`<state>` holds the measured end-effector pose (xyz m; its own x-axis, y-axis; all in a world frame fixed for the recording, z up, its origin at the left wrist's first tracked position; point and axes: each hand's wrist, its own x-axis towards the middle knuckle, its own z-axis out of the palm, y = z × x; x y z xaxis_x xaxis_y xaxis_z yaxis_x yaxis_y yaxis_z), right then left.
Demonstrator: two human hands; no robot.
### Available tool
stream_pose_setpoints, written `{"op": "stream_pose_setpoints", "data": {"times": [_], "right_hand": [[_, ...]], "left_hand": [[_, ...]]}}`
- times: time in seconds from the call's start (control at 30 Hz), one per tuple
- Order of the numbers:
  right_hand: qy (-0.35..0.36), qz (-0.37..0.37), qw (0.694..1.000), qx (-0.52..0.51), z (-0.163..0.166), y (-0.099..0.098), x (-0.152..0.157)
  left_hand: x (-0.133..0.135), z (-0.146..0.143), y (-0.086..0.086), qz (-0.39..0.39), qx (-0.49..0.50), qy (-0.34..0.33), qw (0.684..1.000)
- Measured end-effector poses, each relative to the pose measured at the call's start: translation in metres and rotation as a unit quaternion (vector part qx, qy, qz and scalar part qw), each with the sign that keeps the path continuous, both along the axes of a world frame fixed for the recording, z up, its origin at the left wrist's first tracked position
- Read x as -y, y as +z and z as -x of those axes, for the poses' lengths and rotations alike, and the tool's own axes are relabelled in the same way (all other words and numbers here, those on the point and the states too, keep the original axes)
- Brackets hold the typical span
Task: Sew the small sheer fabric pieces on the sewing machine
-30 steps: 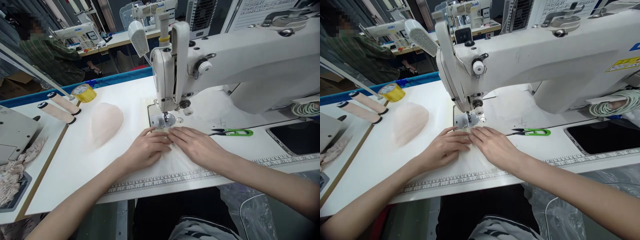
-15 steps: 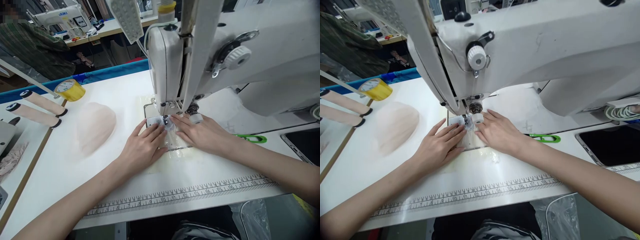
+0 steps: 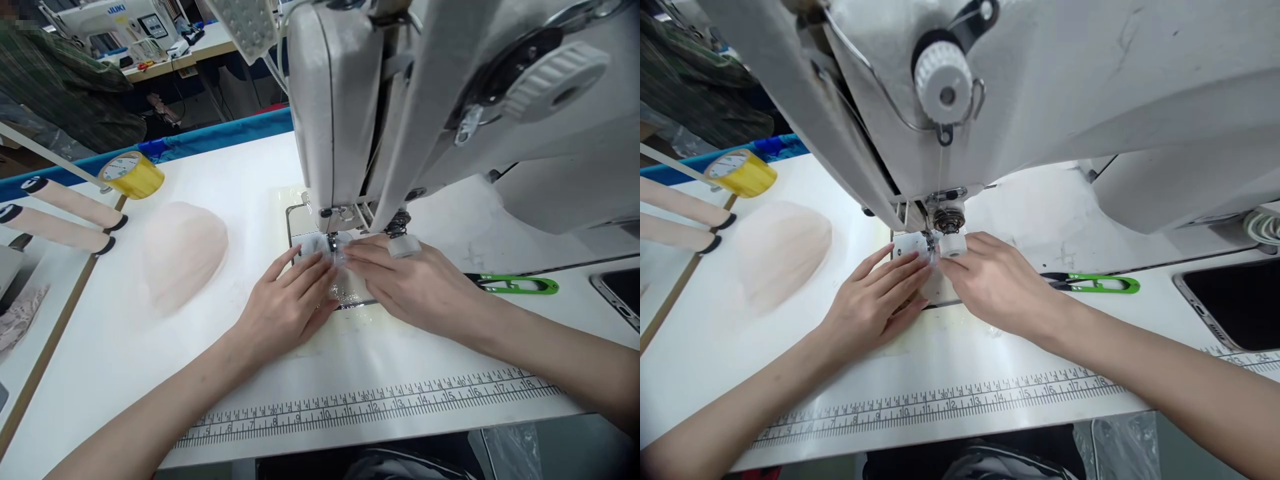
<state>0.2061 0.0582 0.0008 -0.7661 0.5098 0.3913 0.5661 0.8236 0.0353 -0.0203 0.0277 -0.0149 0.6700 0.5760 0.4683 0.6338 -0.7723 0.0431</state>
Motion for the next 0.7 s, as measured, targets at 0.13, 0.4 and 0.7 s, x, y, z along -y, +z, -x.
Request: {"op": "stream_pose_setpoints", "data": {"times": [0.13,0.4,0.7], "right_hand": [[-0.037,0.007,0.999,0.012,0.002,-0.004,0.001],[-0.025,0.005,1.0,0.017,-0.001,-0.014,-0.012],[-0.018,0.01,1.0,0.011,-0.001,-0.016,-0.016]], "left_hand": [[0.0,-0.001,-0.001,0.041,0.006,0.007,0.999],[0.0,-0.003,-0.001,0.079,-0.008,0.017,0.997],[0.003,-0.006,-0.002,0.004,-0.044,0.02,0.999]]}}
